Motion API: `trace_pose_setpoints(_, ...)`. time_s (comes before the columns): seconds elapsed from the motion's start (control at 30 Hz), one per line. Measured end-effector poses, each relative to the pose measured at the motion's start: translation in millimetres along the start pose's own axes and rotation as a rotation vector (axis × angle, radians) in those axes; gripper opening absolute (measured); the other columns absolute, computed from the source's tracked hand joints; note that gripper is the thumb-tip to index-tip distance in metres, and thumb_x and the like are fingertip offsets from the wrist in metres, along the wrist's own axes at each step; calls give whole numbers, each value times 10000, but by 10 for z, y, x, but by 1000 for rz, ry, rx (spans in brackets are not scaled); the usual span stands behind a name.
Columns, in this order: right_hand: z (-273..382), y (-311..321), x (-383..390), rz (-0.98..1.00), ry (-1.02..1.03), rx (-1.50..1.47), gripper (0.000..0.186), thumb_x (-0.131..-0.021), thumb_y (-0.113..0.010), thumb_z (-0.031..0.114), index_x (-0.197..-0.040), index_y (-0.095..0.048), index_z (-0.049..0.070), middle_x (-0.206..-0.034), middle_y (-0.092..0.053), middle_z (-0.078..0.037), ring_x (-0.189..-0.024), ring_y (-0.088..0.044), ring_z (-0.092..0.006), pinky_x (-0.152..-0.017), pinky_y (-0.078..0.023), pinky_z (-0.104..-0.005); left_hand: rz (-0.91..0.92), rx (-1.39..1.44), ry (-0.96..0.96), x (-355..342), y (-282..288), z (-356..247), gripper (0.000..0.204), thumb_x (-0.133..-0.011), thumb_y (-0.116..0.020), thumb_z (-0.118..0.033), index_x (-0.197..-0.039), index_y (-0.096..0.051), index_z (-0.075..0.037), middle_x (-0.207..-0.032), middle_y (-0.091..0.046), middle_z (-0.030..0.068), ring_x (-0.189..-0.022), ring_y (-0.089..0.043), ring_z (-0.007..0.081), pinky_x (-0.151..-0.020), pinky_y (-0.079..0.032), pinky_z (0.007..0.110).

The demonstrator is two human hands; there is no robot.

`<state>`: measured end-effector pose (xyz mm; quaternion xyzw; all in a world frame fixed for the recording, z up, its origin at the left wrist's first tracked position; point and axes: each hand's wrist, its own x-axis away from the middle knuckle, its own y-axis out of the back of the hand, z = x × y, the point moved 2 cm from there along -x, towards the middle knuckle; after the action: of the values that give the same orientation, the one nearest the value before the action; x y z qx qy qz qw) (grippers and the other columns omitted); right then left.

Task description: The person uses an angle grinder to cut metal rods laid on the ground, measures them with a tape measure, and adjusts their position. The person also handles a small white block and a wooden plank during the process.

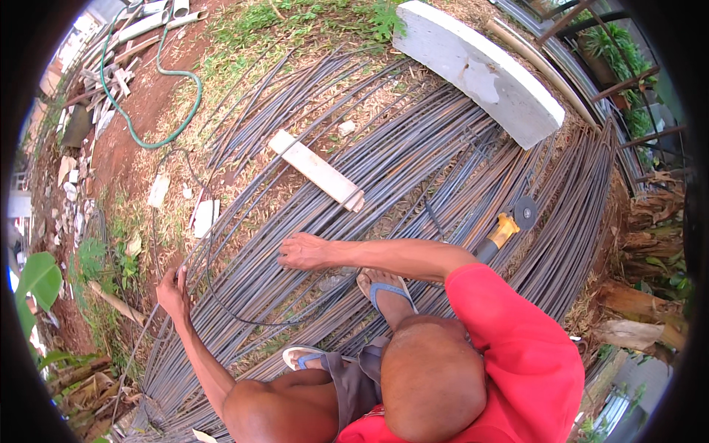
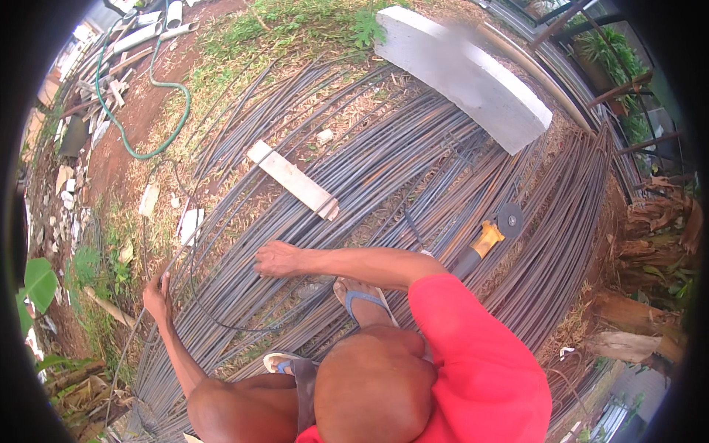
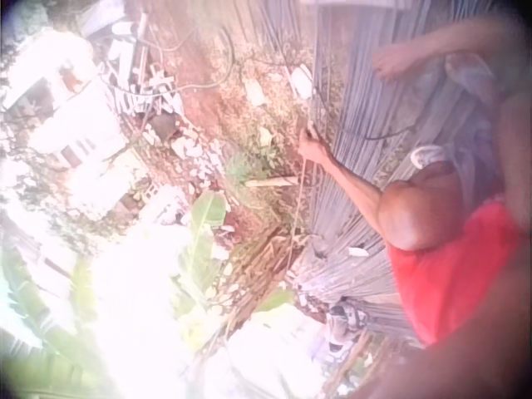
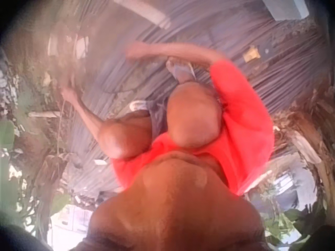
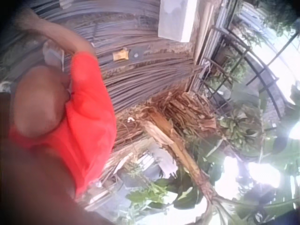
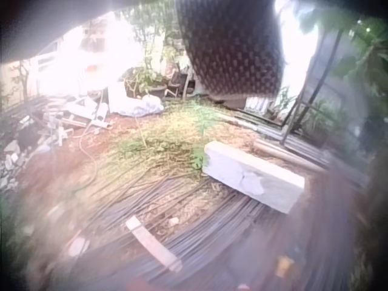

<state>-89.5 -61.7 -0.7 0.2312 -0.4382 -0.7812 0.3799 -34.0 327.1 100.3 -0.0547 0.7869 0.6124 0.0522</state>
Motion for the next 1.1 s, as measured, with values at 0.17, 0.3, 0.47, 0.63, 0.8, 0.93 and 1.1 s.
trace_pose_setpoints(0.17, -549, 186, 207, -166, 35, -105, 203, -956, -705, 262, -888, -610, 96, -895, -586, -43, -919, -608, -248, -723, -555, -383, -16, -15, -39, -282, 48, -669, 439, -1004, -697, -516, -975, -782, -86, -712, -660, 195, -636, -633, 348, -629, -476, 468)
trace_pose_setpoints(0.3, -811, 969, 643, -147, -60, 108, 226, -942, -733, 309, -1004, -701, 94, -1040, -597, -45, -1025, -587, -254, -877, -533, -405, -28, -92, -85, -616, -35, -1167, 464, -1011, -661, -564, -1007, -799, -121, -716, -698, 154, -647, -667, 333, -624, -491, 463)
trace_pose_setpoints(0.47, -1094, 1341, 1194, -102, -361, 105, 431, -904, -791, 350, -1210, -660, 75, -1164, -568, -115, -1137, -552, -303, -988, -506, -448, -2, -39, -144, -1028, -351, -2001, 521, -1027, -610, -604, -1076, -806, -123, -729, -727, 174, -655, -707, 360, -609, -509, 480)
trace_pose_setpoints(0.63, -1135, 1347, 1353, -331, -425, 87, 599, -837, -827, 319, -1312, -586, 45, -1345, -536, -189, -1295, -491, -391, -1121, -445, -510, 117, 23, -115, -1163, -781, -1866, 473, -1045, -620, -514, -1165, -795, -91, -770, -739, 192, -697, -713, 389, -668, -539, 501)
trace_pose_setpoints(0.8, -649, 1024, 1481, -654, -743, 66, 653, -822, -819, 371, -1267, -538, -16, -1215, -537, -204, -1157, -524, -383, -1021, -455, -517, 123, 166, -200, -1050, -1077, -1593, 394, -1026, -675, -334, -1264, -735, -26, -973, -770, 216, -896, -748, 399, -821, -558, 495)
trace_pose_setpoints(0.93, -482, 795, 1411, -556, -952, -42, 723, -810, -831, 447, -1265, -553, -41, -1145, -558, -191, -1089, -539, -365, -974, -454, -501, 200, 240, -230, -978, -1311, -1599, 413, -1033, -654, -287, -1339, -684, -11, -1095, -748, 243, -1014, -719, 420, -908, -542, 490)
trace_pose_setpoints(1.1, -579, 771, 1262, -512, -1024, -49, 776, -754, -850, 459, -1273, -598, -60, -1164, -573, -201, -1127, -550, -370, -1011, -437, -489, 253, 288, -158, -922, -1595, -1515, 393, -1066, -600, -258, -1362, -677, -9, -1226, -736, 273, -1158, -711, 422, -999, -530, 464)
